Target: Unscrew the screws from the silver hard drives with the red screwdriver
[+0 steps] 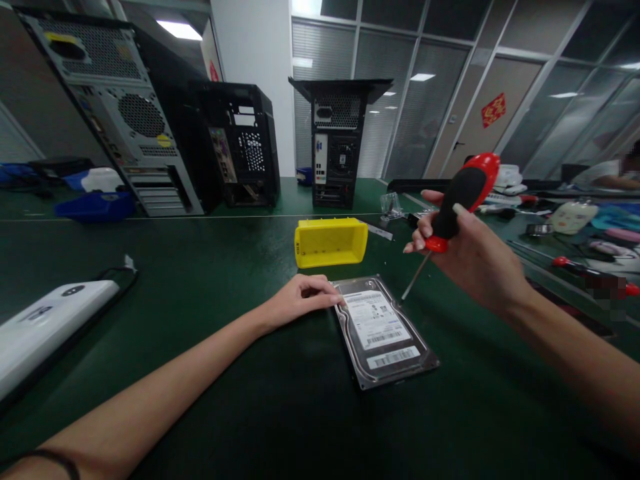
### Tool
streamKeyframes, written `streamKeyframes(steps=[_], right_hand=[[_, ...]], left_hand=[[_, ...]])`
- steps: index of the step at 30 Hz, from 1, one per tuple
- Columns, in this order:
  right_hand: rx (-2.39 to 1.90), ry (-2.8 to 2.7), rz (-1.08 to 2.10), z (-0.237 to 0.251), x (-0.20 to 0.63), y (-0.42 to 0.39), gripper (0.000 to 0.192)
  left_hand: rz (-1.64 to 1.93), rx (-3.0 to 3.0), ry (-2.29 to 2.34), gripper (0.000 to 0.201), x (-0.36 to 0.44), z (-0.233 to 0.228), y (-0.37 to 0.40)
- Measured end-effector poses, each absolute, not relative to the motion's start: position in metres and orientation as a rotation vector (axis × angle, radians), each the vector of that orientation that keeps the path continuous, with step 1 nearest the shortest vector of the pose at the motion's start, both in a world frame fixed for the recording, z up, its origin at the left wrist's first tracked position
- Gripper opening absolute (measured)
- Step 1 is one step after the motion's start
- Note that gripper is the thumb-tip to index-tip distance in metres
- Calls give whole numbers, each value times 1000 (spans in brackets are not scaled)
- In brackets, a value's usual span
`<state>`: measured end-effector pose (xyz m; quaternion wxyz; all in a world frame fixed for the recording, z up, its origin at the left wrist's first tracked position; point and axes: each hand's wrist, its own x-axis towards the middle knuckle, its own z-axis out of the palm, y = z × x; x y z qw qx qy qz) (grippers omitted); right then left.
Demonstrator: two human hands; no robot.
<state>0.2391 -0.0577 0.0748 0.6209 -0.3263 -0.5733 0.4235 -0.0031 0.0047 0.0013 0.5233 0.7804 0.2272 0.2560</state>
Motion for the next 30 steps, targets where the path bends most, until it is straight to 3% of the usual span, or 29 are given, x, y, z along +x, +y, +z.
streamKeyframes(steps=[9,14,21,30], right_hand=[[-747,-1347,915,75,240,-57,5],[-756,-1359,1012,75,239,-58,29],[-808,-1357,834,71,242,-53,11],[-771,-1310,1004,76,241,-59,26]], left_hand=[[609,1876,562,18,-4,2,4],[613,1888,553,18,-4,0,5],[605,1893,542,17,-4,0,5],[597,1889,542,17,-5,0,6]])
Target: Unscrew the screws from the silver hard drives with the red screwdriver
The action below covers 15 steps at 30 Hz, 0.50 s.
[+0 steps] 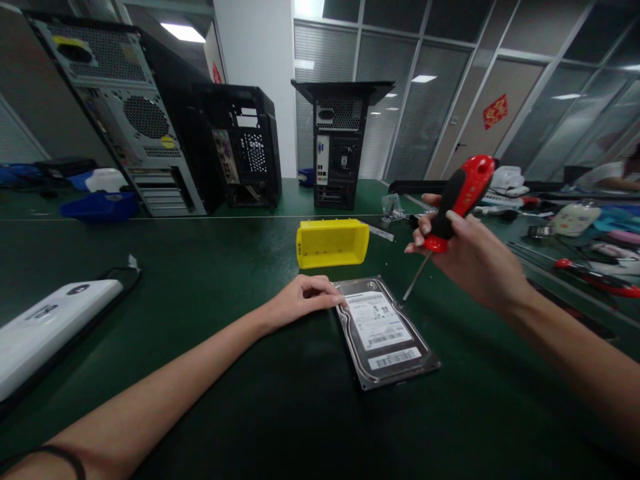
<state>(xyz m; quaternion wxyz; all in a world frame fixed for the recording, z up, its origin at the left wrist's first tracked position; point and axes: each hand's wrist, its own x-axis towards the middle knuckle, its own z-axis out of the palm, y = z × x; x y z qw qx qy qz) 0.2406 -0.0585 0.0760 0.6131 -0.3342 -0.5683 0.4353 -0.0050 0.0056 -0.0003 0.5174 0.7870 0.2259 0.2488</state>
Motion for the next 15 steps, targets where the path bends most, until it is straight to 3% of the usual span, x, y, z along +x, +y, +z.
streamKeyframes(steps=[8,15], right_hand=[[-783,-1353,910,73,239,-57,12],[-775,-1365,1012,73,239,-59,18]], left_hand=[[608,1877,543,17,-4,1,5],[618,1894,563,18,-3,2,4]])
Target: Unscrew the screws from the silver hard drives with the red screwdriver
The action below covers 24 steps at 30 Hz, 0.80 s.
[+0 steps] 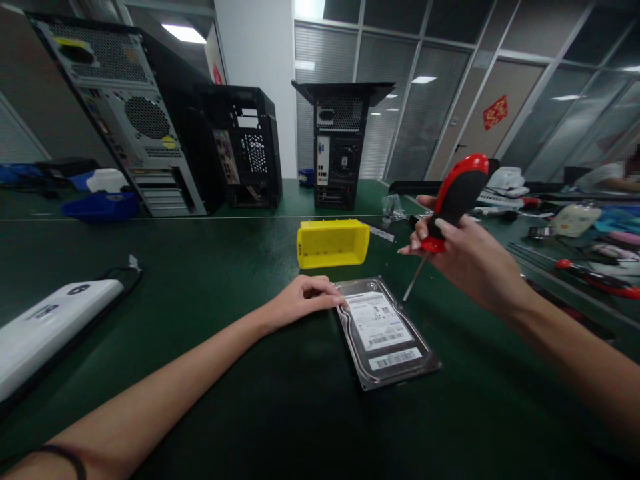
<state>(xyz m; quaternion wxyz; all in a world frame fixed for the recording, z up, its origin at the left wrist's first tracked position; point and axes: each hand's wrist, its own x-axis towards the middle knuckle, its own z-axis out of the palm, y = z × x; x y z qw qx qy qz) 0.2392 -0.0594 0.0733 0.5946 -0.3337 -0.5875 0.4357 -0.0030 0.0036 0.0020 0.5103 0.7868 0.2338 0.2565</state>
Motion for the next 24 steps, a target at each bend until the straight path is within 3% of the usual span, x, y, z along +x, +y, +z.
streamKeyframes(steps=[7,16,24], right_hand=[[-829,-1343,830,70,238,-53,21],[-730,-1318,996,74,238,-58,19],[-836,-1361,796,71,242,-54,24]], left_hand=[[621,1877,559,17,-3,3,2],[591,1909,550,19,-5,-1,6],[597,1876,565,18,-4,1,4]])
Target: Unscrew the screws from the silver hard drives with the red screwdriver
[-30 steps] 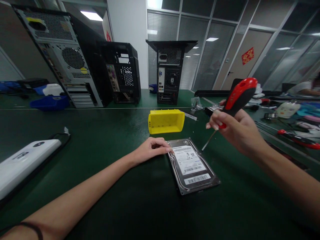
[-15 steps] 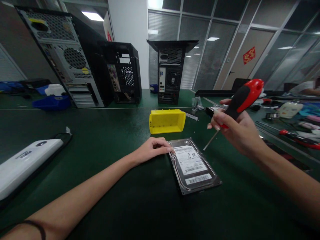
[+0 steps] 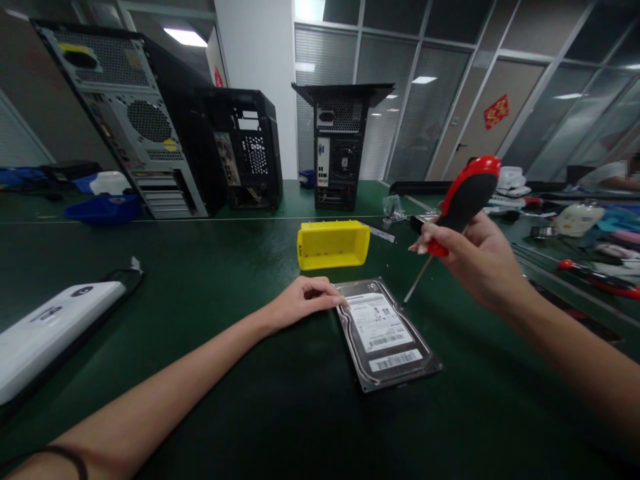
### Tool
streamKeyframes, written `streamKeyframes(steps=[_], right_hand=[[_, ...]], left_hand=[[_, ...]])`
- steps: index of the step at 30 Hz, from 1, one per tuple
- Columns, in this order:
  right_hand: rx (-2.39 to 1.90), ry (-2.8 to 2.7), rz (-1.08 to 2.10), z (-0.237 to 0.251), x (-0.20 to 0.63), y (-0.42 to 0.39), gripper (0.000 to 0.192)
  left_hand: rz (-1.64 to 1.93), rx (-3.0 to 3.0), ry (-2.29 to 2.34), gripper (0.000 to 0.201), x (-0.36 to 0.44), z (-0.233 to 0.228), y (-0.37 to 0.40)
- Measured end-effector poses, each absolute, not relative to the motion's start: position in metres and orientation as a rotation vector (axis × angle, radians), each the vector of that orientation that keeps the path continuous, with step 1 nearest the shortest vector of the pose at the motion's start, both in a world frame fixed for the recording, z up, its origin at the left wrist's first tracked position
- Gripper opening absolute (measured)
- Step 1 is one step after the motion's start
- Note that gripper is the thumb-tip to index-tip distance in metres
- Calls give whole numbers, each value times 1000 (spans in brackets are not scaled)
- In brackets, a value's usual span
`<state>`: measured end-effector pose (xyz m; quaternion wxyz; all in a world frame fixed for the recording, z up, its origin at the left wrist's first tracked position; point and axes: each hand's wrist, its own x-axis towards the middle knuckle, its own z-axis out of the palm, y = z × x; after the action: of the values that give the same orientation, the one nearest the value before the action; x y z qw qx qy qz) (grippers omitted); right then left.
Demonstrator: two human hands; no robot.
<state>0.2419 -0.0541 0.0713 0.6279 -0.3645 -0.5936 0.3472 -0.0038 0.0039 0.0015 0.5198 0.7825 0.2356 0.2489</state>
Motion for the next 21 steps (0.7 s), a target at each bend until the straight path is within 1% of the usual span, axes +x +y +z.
streamKeyframes(steps=[4,9,12,17,19,21], right_hand=[[-807,-1376,795,70,241,-54,19],[-746,-1341,925,71,239,-53,18],[-779,-1371,823,71,240,-53,19],[-851,-1446,633,72,245,-54,46],[-858,-1495,638,73,246,-55,42],[-825,-1483,683,75,247,-55,31]], left_hand=[[599,1904,595,18,-4,1,4],[610,1936,579,20,-5,-2,6],[598,1933,592,19,-4,-1,5],[608,1932,601,19,-4,-1,5],[619,1923,599,18,-3,-2,6],[630,1901,595,18,-3,-2,6]])
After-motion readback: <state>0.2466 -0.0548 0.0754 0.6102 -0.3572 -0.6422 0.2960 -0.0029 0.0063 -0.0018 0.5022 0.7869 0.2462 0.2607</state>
